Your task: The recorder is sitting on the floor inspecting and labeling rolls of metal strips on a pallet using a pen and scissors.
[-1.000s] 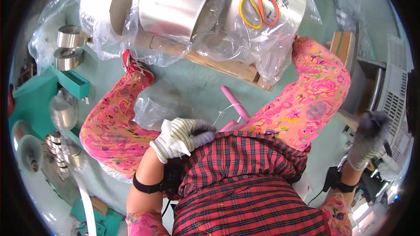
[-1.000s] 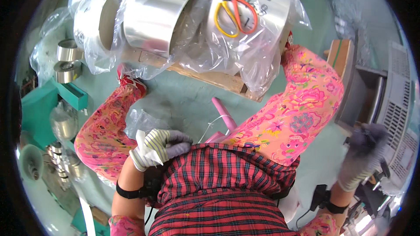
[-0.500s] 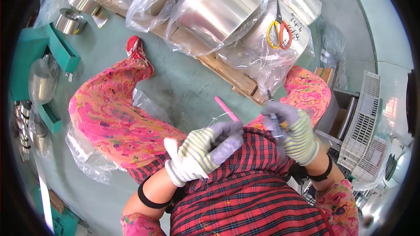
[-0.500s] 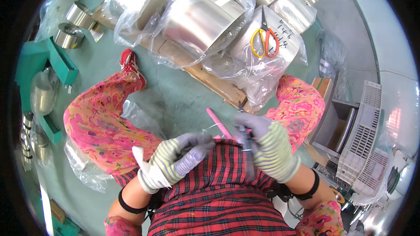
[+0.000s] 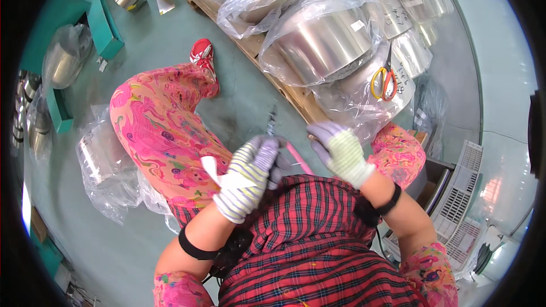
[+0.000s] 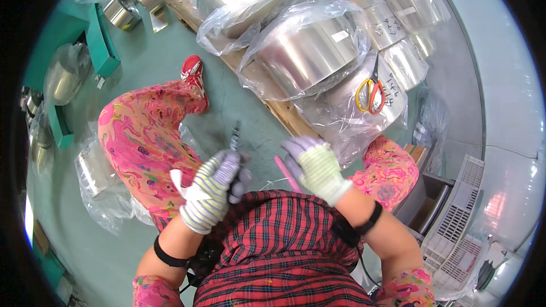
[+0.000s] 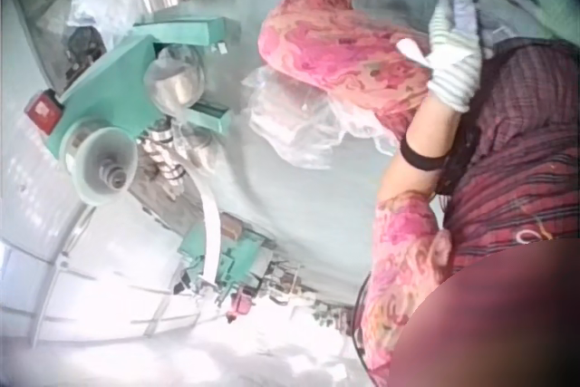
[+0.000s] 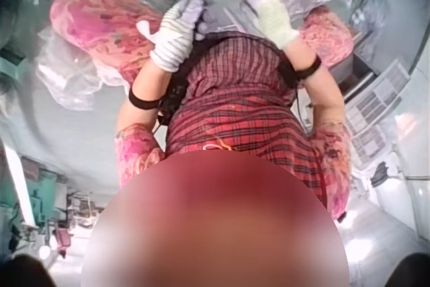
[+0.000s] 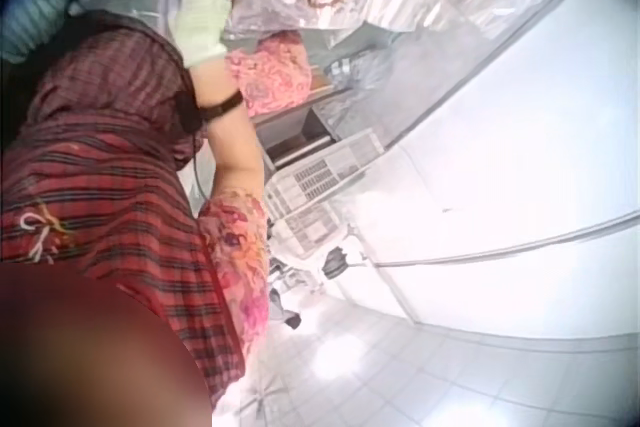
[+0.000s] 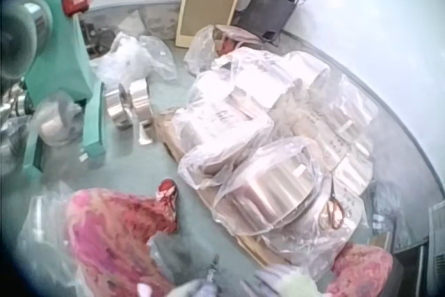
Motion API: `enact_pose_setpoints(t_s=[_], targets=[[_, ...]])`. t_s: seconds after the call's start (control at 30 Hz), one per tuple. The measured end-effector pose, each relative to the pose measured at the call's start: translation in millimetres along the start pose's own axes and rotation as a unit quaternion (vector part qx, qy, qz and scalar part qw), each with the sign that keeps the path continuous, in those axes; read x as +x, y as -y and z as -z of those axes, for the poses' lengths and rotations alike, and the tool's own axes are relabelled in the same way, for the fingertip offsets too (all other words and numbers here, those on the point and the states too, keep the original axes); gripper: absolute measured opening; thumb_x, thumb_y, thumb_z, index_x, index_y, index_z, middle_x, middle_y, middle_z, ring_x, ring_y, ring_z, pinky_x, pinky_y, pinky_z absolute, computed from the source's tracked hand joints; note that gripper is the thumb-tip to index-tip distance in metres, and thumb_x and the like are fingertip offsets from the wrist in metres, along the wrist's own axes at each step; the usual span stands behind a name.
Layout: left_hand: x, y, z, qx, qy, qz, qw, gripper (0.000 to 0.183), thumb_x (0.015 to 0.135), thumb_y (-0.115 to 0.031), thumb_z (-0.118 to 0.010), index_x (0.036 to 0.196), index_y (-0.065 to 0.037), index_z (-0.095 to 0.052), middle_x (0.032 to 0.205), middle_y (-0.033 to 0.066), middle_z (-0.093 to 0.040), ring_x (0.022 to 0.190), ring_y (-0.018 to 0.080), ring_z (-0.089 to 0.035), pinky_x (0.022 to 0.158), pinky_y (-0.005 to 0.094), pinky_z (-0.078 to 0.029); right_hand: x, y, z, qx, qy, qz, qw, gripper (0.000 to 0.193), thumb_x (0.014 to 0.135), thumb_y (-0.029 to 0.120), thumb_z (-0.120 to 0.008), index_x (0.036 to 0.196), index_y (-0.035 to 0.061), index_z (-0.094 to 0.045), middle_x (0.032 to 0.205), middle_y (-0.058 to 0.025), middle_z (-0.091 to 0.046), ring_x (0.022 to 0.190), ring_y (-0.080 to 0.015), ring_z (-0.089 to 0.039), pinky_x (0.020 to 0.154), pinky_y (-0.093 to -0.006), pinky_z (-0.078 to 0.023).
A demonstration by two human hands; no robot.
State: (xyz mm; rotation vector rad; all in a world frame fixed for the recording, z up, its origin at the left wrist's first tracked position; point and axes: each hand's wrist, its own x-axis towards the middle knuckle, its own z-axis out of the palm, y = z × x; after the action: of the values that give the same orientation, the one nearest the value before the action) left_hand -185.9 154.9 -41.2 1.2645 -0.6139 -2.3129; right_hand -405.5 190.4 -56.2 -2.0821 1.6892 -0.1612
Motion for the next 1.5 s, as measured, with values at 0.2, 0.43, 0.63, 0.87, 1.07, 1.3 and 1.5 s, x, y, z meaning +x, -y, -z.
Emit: enact_pose_setpoints(t_s=[0.2,0.43,0.63,0.87,1.07,1.3,1.5], targets=[[-8.3,-34.6,32.5,-0.117,-0.127,-0.178,0.969,0.027,0.091,-0.025,-0.048,0.104,-0.002,-0.053,0.068,-0.0004,-0.055,0.048,0.0030,-0.044,0.040,0.0164,-0.035,46.3,-97.4,-65.0,-0.428,0.087,0.004,0.899,0.023,0.075,0.018,-0.054,0.095,0.0105,-0.062,0.110,-0.0126,-0.054,0.103,-0.0314,-0.050,0.085,-0.0440,-0.041],[-1.9,-38.2,43.3,-0.125,-0.135,-0.214,0.959,0.027,0.092,-0.021,-0.047,0.111,-0.002,-0.051,0.074,0.0006,-0.054,0.051,0.0025,-0.044,0.041,0.0148,-0.034,13.3,-173.3,-11.2,-0.386,0.136,-0.102,0.907,0.020,0.077,0.008,-0.046,0.084,0.0038,-0.064,0.084,-0.0177,-0.062,0.079,-0.0311,-0.061,0.070,-0.0396,-0.050],[-2.9,-38.2,57.1,-0.167,-0.073,-0.219,0.959,0.031,0.091,-0.017,-0.047,0.118,-0.003,-0.045,0.078,-0.0006,-0.048,0.052,0.0037,-0.036,0.040,0.0137,-0.031,-8.9,-164.9,9.2,-0.306,0.119,-0.152,0.932,0.022,0.076,0.008,-0.048,0.089,0.0077,-0.066,0.085,-0.0172,-0.062,0.082,-0.0307,-0.061,0.072,-0.0388,-0.049],[-7.5,-26.2,19.2,-0.126,-0.001,-0.138,0.982,0.041,0.087,-0.021,-0.053,0.124,-0.005,-0.044,0.101,0.0054,-0.056,0.079,0.0110,-0.055,0.063,0.0211,-0.049,-48.4,-180.2,14.7,0.214,-0.055,-0.186,0.957,0.026,0.075,0.014,-0.062,0.099,0.0034,-0.063,0.094,-0.0104,-0.065,0.087,-0.0208,-0.060,0.077,-0.0317,-0.047],[12.0,-11.7,-46.2,-0.186,0.120,-0.045,0.974,0.038,0.086,-0.025,-0.053,0.118,-0.005,-0.050,0.125,0.0151,-0.048,0.116,0.0301,-0.045,0.098,0.0477,-0.036,-81.8,-130.8,41.7,0.662,-0.089,-0.230,0.708,0.031,0.086,0.025,-0.056,0.105,0.0006,-0.059,0.091,-0.0080,-0.063,0.072,-0.0113,-0.060,0.066,-0.0248,-0.051],[23.3,0.7,-76.5,-0.191,0.128,-0.076,0.970,0.035,0.082,-0.025,-0.060,0.110,-0.005,-0.054,0.120,0.0143,-0.050,0.116,0.0303,-0.045,0.100,0.0480,-0.033,-73.4,-3.3,55.0,0.626,0.002,-0.090,0.775,0.029,0.085,0.022,-0.058,0.101,-0.0017,-0.059,0.083,-0.0064,-0.064,0.073,-0.0123,-0.059,0.068,-0.0261,-0.048],[19.9,6.1,-82.6,-0.130,0.144,-0.065,0.979,0.040,0.081,-0.029,-0.061,0.115,-0.009,-0.053,0.122,0.0119,-0.050,0.116,0.0303,-0.044,0.098,0.0471,-0.033,-43.6,28.8,28.2,0.414,-0.141,-0.045,0.898,0.039,0.079,0.031,-0.066,0.098,-0.0022,-0.059,0.077,-0.0096,-0.063,0.071,-0.0132,-0.058,0.064,-0.0297,-0.047]])
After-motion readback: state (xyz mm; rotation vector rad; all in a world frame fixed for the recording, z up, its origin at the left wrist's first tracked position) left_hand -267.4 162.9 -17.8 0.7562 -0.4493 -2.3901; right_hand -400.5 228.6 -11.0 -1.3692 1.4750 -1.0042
